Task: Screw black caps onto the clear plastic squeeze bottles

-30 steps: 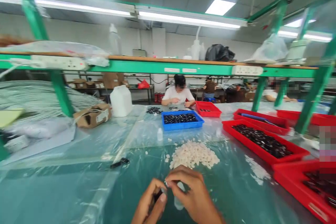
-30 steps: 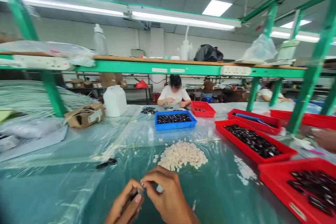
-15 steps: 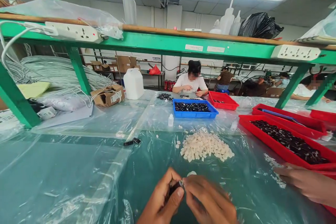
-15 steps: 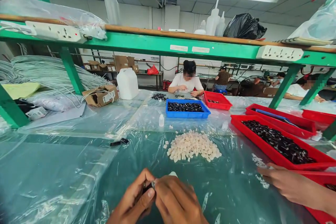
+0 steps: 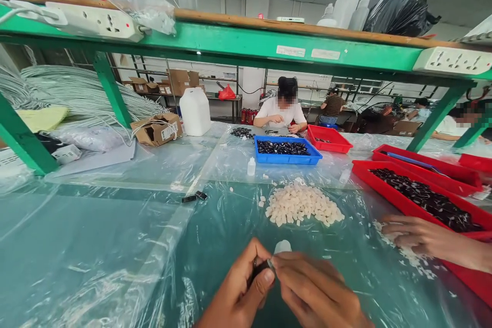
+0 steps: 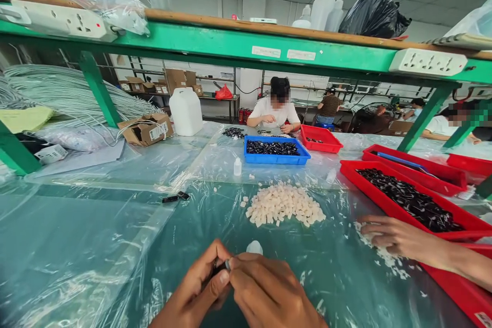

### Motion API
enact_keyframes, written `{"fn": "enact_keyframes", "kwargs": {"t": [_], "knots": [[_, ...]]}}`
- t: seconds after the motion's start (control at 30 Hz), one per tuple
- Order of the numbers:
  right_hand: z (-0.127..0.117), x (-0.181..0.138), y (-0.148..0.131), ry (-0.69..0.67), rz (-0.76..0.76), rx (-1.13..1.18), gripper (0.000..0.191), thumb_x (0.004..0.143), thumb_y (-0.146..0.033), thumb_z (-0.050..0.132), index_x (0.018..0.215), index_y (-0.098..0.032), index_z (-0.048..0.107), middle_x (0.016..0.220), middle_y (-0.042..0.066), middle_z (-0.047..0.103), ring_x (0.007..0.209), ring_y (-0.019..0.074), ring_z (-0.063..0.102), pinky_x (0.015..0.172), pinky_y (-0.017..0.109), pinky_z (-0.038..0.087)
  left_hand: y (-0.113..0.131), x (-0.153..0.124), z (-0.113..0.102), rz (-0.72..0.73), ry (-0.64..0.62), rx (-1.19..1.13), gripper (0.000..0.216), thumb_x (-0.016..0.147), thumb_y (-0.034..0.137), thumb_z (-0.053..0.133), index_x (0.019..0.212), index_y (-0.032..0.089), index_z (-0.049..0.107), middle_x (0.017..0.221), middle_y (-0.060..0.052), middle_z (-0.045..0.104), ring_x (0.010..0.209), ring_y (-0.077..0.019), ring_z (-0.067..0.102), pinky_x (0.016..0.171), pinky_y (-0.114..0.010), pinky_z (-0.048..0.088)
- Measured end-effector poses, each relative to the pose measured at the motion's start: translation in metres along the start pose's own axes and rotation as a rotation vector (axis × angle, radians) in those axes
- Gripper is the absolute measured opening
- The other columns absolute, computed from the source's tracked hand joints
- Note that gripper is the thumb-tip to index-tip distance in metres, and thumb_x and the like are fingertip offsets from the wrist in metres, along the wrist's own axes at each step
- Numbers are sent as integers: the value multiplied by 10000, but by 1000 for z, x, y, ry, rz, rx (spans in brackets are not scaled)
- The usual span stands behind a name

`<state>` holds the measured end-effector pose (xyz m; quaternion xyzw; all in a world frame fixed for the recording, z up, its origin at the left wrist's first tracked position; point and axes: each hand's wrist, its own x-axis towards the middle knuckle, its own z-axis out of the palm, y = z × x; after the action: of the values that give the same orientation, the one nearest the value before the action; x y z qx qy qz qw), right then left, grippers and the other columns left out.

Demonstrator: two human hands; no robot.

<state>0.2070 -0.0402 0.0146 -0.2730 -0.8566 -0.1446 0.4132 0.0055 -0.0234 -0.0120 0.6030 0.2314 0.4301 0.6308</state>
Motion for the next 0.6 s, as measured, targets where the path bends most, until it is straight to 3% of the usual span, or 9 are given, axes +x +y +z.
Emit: {"fn": "enact_keyframes", "kwargs": {"t": [0.3, 0.47, 0.6], "knots": [[3, 14, -10, -20, 32, 21, 304, 1046, -62, 476, 1202, -193, 701, 1047, 32, 872, 989, 180, 850, 930, 237, 669, -8, -1, -4, 24, 50, 89, 432, 1075, 644, 576, 973, 225, 556, 797, 62, 407, 645, -129, 350, 590, -257, 321], [5, 12, 13, 158, 359, 289, 306, 957, -91, 644, 1148, -302, 758, 980, -49, 859, 870, 109, 837, 854, 136, 614, -1, 6, -16, 19, 132, 145, 528, 1023, 722, 580, 836, 231, 537, 691, 75, 400, 580, -126, 312, 536, -258, 274], [0, 9, 47, 361, 593, 335, 165, 1057, -136, 555, 1105, -259, 654, 879, -27, 771, 690, 85, 747, 688, 146, 606, 2, 15, -30, 9, 208, 194, 473, 986, 657, 662, 807, 251, 499, 615, 113, 320, 535, -119, 227, 502, -231, 233]]}}
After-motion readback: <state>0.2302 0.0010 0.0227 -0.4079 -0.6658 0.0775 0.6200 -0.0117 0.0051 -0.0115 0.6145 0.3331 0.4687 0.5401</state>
